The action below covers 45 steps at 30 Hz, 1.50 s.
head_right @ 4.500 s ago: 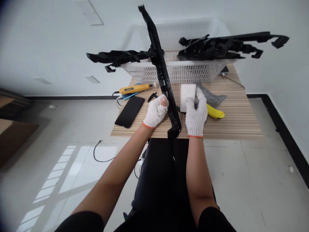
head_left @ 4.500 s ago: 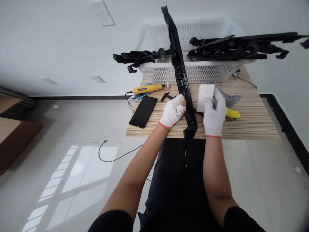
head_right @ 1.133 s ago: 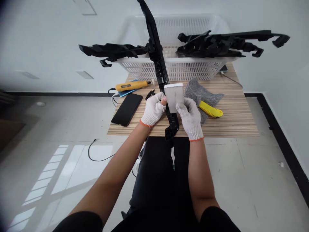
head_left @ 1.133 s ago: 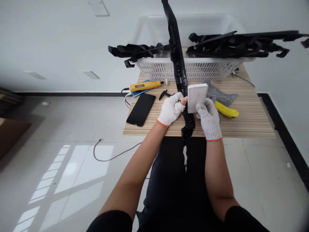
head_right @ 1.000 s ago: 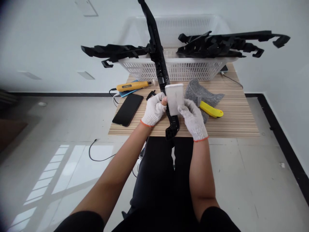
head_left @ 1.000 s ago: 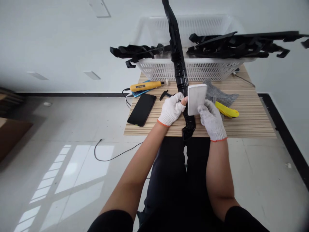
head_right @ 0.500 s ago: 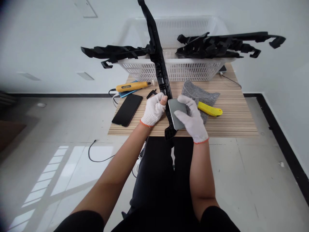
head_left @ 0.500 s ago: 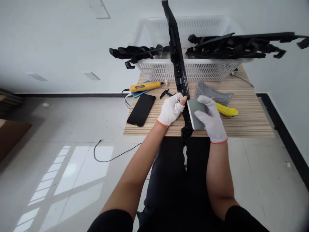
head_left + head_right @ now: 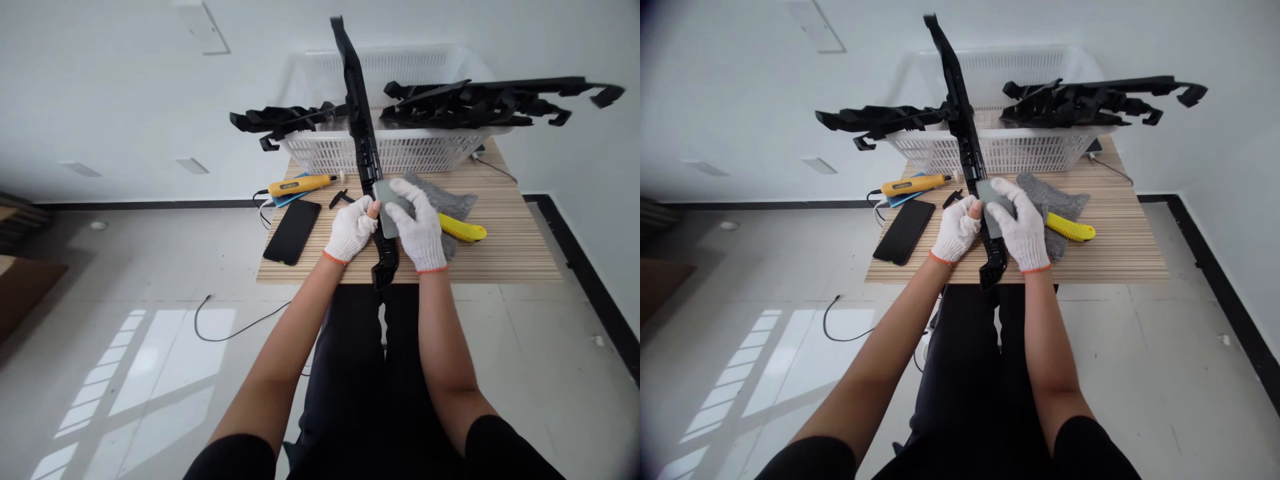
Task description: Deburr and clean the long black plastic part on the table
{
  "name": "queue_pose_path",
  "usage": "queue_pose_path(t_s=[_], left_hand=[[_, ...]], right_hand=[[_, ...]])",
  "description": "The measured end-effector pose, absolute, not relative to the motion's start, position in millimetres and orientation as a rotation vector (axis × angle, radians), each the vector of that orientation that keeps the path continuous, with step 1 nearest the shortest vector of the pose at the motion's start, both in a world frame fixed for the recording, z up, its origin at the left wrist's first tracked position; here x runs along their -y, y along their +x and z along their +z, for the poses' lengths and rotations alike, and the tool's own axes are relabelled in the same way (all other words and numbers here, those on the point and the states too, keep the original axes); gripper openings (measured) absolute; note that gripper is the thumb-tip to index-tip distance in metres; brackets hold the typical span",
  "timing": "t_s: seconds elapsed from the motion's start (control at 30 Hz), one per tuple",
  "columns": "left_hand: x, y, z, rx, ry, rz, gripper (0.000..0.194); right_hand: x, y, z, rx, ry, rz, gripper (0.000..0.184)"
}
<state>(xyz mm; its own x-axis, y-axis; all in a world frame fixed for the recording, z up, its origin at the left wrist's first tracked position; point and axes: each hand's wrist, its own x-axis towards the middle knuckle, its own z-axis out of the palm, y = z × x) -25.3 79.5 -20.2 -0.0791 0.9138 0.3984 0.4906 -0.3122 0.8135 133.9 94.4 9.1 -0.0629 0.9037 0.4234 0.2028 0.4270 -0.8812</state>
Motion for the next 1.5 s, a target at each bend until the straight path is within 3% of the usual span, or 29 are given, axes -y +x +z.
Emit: queue_pose_path(t_s=[0.33, 0.67, 1.0, 1.5], left_hand=[[-78.3, -25.3, -19.2, -1.488, 1.733, 1.392, 0.061], [-78.2, -25.0, -18.4, -1.476, 1.728, 1.390, 0.061], [-78.7, -24.9, -20.0, -1.487, 1.721, 1.404, 0.061], [-82.7, -25.2, -22.1, -1.459, 1.747, 1.401, 0.062]], right_hand=[[-86.5, 135.2, 2.6, 1.444, -1.058, 0.701, 0.032], [-84.6, 137.2, 3.0, 1.530, -1.033, 0.877, 0.025], [-86.0, 136.3, -4.1, 1.367, -1.076, 0.766, 0.028], [-84.9, 134.5, -13.7, 1.156, -1.034, 1.036, 0.028]])
